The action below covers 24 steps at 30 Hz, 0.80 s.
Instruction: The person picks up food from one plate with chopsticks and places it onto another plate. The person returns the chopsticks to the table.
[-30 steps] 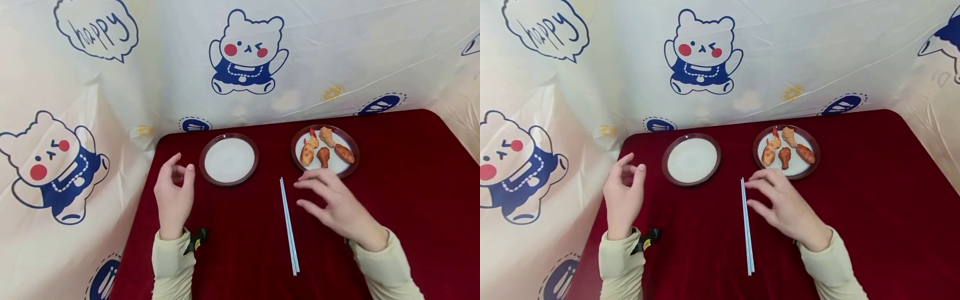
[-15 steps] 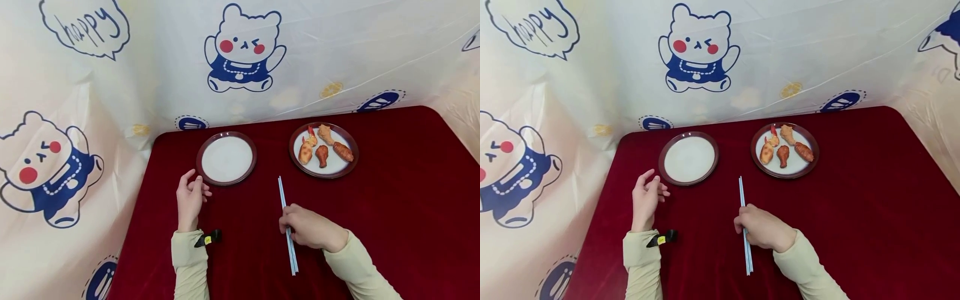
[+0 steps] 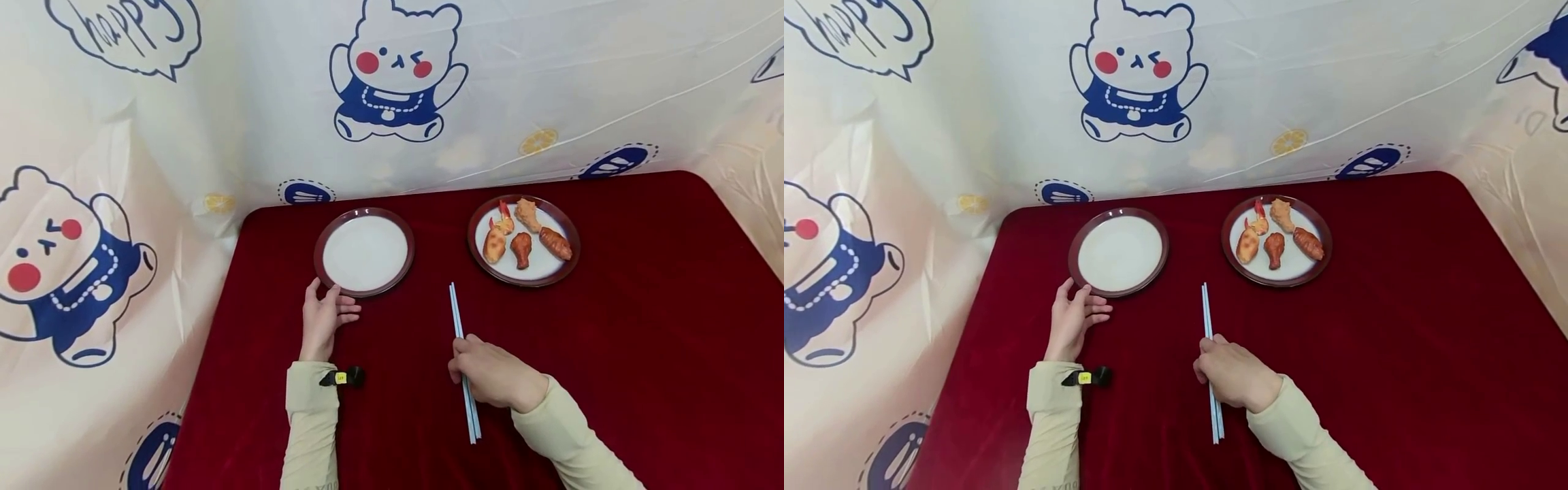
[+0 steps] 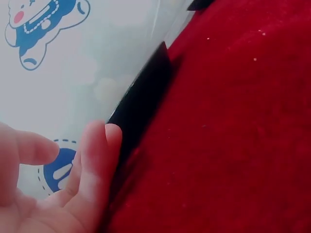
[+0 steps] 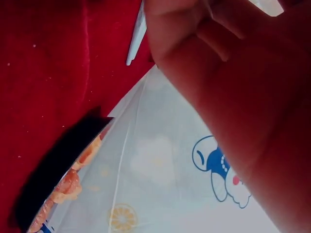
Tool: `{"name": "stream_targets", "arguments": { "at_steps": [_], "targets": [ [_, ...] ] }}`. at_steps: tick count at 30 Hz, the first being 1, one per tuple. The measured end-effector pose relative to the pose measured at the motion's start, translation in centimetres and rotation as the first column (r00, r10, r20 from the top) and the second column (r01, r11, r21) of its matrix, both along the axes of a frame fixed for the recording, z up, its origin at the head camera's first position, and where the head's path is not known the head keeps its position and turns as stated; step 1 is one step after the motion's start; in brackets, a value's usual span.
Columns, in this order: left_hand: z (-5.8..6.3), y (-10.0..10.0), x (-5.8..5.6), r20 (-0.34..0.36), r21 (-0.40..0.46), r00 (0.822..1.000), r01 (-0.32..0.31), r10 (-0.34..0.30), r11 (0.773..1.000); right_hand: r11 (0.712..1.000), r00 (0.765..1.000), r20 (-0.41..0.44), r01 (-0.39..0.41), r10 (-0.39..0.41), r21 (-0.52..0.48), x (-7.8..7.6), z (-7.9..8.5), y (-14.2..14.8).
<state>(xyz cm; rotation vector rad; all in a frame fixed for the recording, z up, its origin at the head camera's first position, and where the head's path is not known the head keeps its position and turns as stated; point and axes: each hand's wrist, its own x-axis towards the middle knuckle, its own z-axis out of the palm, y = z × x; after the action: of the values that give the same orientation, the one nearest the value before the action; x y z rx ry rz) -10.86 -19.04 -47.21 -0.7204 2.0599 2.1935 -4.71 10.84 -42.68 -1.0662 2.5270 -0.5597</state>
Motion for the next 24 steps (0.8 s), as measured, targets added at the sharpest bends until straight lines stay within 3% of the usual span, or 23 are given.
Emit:
{"name": "stream_targets", "arguments": {
  "at_steps": [7,19,24],
  "targets": [
    [-0.38,0.12,-0.23,-0.012,0.002,1.000,-0.003,0.003,1.000,0.999,1.000,0.014,0.020,-0.020,0.026,-0.08,-0.19,0.08],
    [-0.66,0.36,-0.23,-0.016,-0.074,1.000,0.005,-0.006,0.997,1.000,0.990,-0.140,0.027,-0.026,0.005,0.28,-0.74,-0.73],
    [-0.82,0.33,-0.27,-0.017,-0.069,1.000,-0.005,0.004,0.998,1.000,0.991,-0.134,-0.003,0.005,0.011,-0.01,-0.84,-0.78]
  ]
}}
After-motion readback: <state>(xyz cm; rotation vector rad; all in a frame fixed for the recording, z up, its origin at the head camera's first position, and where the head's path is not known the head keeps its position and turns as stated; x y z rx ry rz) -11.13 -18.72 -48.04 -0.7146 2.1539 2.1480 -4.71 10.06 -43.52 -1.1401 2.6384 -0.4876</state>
